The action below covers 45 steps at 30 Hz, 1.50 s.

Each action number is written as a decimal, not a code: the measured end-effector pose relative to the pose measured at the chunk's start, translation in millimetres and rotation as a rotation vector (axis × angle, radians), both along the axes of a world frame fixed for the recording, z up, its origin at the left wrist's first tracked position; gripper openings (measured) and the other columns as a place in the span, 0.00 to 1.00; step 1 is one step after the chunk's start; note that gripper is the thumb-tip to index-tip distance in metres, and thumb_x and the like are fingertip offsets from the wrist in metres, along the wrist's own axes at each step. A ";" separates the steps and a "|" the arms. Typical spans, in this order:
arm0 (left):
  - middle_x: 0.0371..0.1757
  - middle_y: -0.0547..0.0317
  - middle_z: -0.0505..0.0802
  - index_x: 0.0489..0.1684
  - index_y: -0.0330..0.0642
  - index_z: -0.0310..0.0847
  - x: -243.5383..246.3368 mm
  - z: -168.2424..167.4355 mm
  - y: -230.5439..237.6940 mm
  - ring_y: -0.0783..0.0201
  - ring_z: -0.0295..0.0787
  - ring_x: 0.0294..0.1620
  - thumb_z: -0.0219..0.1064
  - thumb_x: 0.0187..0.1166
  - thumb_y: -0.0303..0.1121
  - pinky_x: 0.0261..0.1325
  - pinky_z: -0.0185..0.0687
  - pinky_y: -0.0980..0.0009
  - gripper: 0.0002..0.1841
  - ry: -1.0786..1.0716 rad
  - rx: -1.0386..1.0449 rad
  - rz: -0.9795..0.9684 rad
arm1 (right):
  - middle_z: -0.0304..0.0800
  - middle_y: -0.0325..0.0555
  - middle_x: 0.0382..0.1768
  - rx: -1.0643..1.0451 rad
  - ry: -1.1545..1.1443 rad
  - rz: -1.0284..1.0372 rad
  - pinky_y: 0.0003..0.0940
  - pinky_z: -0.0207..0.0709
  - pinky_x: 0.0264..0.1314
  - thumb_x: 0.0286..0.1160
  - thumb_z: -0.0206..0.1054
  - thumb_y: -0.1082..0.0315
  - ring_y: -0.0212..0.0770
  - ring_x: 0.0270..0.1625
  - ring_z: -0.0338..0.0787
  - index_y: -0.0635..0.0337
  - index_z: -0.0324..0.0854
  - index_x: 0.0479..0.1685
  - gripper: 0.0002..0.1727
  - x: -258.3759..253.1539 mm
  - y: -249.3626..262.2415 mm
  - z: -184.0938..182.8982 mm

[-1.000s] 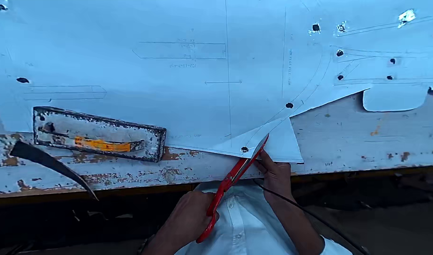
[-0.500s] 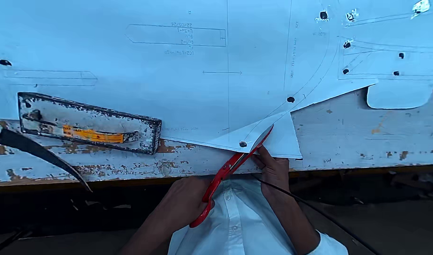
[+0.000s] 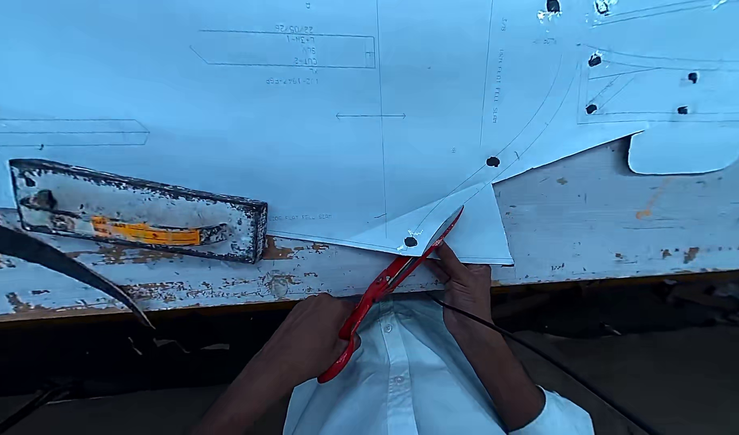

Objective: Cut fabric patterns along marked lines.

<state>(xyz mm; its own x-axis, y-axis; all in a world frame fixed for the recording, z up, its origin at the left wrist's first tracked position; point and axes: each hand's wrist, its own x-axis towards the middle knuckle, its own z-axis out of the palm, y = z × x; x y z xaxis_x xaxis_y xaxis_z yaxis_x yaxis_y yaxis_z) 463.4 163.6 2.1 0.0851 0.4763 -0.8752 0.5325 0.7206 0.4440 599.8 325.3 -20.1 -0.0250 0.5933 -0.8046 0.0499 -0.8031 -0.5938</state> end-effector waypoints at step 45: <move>0.31 0.52 0.91 0.36 0.40 0.89 -20.2 -0.8 17.3 0.51 0.90 0.39 0.73 0.76 0.36 0.47 0.83 0.49 0.08 -0.016 -0.009 -0.071 | 0.94 0.41 0.45 0.111 -0.004 0.710 0.28 0.89 0.50 0.82 0.64 0.72 0.30 0.43 0.93 0.62 0.85 0.61 0.13 31.2 127.7 15.5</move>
<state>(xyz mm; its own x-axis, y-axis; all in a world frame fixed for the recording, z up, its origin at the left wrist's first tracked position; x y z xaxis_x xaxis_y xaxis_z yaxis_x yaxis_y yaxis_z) 443.2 181.0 1.2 0.1322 0.4609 -0.8776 0.5756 0.6851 0.4465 631.1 453.0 -4.6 -0.4326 0.5132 -0.7412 0.5399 -0.5109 -0.6689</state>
